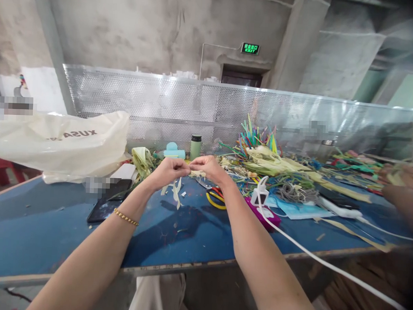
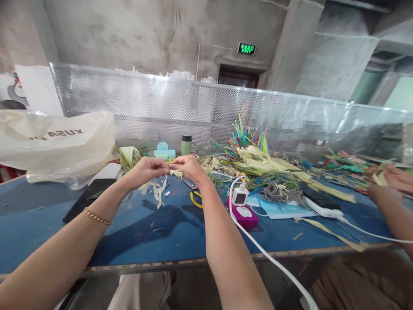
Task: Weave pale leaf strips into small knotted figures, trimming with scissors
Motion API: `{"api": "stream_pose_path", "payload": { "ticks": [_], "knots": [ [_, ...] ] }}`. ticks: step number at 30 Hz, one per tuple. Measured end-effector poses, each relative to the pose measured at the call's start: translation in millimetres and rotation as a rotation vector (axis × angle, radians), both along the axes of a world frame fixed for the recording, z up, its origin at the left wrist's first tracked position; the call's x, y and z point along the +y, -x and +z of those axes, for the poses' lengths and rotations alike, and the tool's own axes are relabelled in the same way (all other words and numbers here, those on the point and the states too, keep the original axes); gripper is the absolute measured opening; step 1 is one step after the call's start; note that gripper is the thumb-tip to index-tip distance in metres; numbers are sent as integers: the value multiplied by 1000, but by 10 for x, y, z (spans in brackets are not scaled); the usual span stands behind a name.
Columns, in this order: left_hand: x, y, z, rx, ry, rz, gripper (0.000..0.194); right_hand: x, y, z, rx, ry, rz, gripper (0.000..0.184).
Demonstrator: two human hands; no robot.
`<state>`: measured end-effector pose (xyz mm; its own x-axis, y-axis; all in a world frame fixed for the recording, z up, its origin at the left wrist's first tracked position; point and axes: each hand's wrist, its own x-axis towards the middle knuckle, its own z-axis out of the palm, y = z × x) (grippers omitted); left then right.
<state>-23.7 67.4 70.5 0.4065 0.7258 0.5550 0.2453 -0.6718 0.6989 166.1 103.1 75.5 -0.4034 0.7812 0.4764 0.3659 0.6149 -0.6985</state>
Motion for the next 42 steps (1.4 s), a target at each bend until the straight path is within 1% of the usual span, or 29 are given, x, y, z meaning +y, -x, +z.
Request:
{"api": "stream_pose_path", "payload": {
  "ticks": [1, 3, 5, 7, 8, 10, 11, 12, 14, 16, 18, 19, 21, 22, 23, 24, 25, 27, 28, 30, 31, 33, 35, 37, 39, 41, 42],
  "knots": [
    [11, 11, 5, -57, 3, 25, 14, 3, 28, -25, 9, 38, 20, 32],
    [62, 36, -4, -135, -34, 128, 16, -4, 110, -72, -7, 73, 34, 29],
    [133, 63, -35, -153, -102, 267, 15, -33, 206, -101, -50, 38, 34, 21],
    [194, 86, -72, -101, -173, 398, 13, -81, 288, -100, -117, -62, 27, 15],
    [215, 94, -87, -57, -215, 453, 12, -108, 316, -89, -152, -131, 20, 16],
    [233, 96, -108, 51, -314, 529, 12, -155, 334, -51, -191, -255, -10, 21],
    [233, 90, -113, 106, -367, 542, 13, -170, 324, -28, -188, -295, -33, 22],
    [227, 80, -114, 158, -416, 536, 14, -176, 303, -6, -174, -318, -56, 21],
    [200, 53, -105, 250, -468, 465, 15, -161, 238, 27, -133, -310, -77, 18],
    [154, 23, -84, 299, -435, 344, 15, -114, 162, 33, -74, -244, -64, 19],
    [95, 4, -53, 270, -325, 208, 12, -54, 98, 8, 12, -134, -34, 23],
    [67, 1, -36, 219, -252, 139, 11, -25, 78, -14, 66, -64, -15, 26],
    [29, 3, -12, 60, -107, 26, 10, 18, 70, -69, 175, 87, 32, 29],
    [26, 8, -9, -32, -50, -4, 12, 30, 85, -98, 214, 152, 64, 30],
    [36, 15, -11, -121, -10, -9, 14, 34, 110, -123, 236, 202, 93, 31],
    [58, 24, -20, -196, 11, 16, 16, 31, 143, -144, 243, 228, 108, 31],
    [89, 34, -33, -254, 10, 67, 16, 20, 182, -158, 230, 226, 111, 29],
    [166, 58, -69, -288, -44, 226, 16, -17, 261, -165, 160, 136, 88, 25],
    [203, 70, -87, -260, -92, 316, 14, -41, 296, -160, 108, 59, 65, 22],
    [258, 86, -119, -127, -196, 457, 12, -88, 343, -136, -26, -126, 22, 20],
    [274, 89, -132, -41, -253, 502, 11, -106, 354, -122, -92, -215, -4, 21],
    [281, 83, -151, 126, -360, 531, 13, -126, 347, -95, -195, -347, -64, 21],
    [256, 67, -154, 259, -425, 493, 15, -118, 306, -72, -245, -409, -106, 20],
    [202, 51, -130, 339, -410, 400, 15, -89, 243, -53, -243, -396, -112, 19],
    [125, 47, -80, 346, -322, 282, 14, -53, 173, -41, -176, -309, -84, 19],
    [48, 56, -19, 265, -190, 147, 13, -20, 116, -46, -63, -166, -19, 21],
    [20, 61, 6, 194, -114, 70, 12, -6, 98, -57, 2, -81, 25, 24]
  ]
}}
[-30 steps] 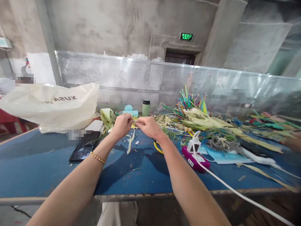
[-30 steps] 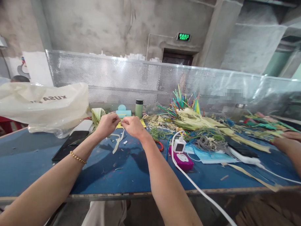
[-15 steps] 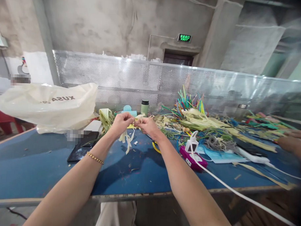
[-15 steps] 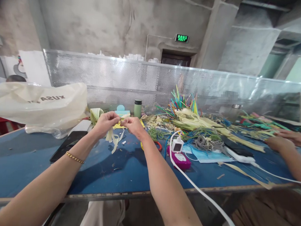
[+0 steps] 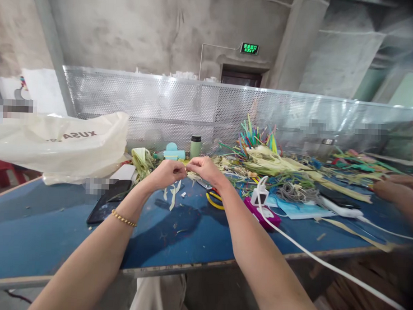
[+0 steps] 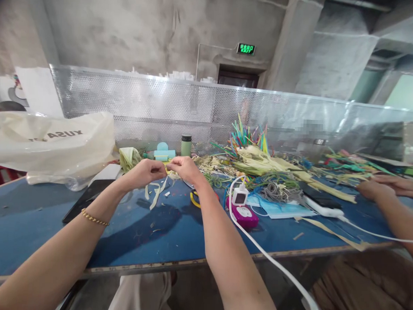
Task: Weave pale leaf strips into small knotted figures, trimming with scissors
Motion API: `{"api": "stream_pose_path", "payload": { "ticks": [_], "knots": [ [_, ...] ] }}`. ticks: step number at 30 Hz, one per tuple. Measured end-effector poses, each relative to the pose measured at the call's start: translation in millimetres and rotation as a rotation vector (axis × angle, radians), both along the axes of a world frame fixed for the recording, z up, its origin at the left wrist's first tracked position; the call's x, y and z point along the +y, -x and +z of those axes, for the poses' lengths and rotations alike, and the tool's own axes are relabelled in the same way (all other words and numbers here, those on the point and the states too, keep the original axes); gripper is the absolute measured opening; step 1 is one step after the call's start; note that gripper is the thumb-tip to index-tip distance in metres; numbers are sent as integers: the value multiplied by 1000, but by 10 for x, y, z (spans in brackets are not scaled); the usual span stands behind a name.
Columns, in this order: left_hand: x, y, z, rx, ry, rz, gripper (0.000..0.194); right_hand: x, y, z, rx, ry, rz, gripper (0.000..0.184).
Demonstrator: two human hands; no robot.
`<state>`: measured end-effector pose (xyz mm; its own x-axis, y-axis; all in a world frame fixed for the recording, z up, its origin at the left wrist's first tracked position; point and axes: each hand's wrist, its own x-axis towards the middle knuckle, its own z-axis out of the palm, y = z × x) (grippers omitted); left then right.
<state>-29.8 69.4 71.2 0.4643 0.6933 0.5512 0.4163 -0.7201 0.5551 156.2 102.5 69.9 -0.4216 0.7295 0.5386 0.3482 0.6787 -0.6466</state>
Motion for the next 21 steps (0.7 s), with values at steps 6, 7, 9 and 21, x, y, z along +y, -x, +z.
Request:
{"api": "stream_pose_path", "payload": {
  "ticks": [6, 7, 9, 21],
  "knots": [
    [61, -61, -62, -695, 337, -151, 20, 25, 93, -105, 125, 245, 132, 30],
    [94, -81, -96, -781, 356, -120, 21, 17, 131, -112, 89, 183, 104, 28],
    [146, -110, -151, -886, 396, -55, 23, -7, 203, -115, 14, 25, 30, 24],
    [87, -120, -72, -1047, 628, 12, 21, -60, 338, -123, 321, 153, -34, 23]
  ]
}}
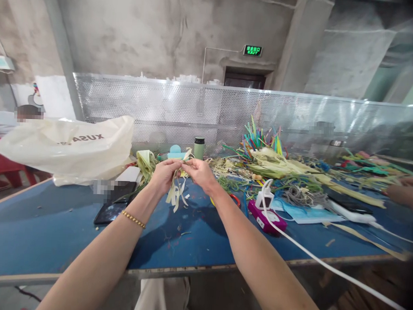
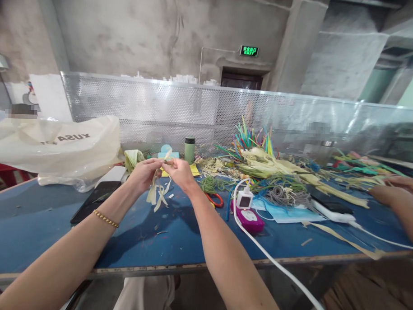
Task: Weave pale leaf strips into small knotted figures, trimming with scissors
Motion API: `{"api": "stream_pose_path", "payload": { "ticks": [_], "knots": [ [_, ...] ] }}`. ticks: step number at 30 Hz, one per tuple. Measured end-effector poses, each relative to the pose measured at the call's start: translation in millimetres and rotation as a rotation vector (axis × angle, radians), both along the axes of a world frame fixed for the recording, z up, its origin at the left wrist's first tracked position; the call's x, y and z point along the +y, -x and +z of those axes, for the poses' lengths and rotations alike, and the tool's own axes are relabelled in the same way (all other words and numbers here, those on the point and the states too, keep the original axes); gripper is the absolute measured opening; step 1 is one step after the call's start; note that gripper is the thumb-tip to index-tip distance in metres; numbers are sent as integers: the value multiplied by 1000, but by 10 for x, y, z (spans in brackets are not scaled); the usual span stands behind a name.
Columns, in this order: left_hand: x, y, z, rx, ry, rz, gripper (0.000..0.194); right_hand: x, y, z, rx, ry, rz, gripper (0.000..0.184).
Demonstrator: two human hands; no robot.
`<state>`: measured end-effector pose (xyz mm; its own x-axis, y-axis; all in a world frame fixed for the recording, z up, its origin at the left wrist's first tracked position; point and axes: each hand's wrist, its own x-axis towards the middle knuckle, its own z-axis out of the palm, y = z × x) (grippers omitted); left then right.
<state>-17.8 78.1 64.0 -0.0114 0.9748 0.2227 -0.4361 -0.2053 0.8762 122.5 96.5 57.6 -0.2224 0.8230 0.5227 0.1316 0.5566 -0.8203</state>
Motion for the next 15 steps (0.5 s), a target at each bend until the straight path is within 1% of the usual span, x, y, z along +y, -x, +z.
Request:
{"api": "stream_pose_path", "payload": {
  "ticks": [2, 4, 8, 11, 15],
  "knots": [
    [-6, -13, -5, 15, -17, 12, 21, -13, 4, 9, 63, 60, 13, 27],
    [-6, -24, -14, 52, -61, 44, 20, -39, -7, 35, 96, 145, 69, 31],
    [0, -38, -23, 219, -232, 203, 14, -109, -56, 99, 107, 288, 221, 32],
    [4, -36, -23, 286, -268, 253, 11, -125, -91, 117, 116, 331, 256, 33],
    [13, -20, -21, 271, -245, 239, 14, -74, -131, 107, 125, 308, 217, 34]
  ]
}}
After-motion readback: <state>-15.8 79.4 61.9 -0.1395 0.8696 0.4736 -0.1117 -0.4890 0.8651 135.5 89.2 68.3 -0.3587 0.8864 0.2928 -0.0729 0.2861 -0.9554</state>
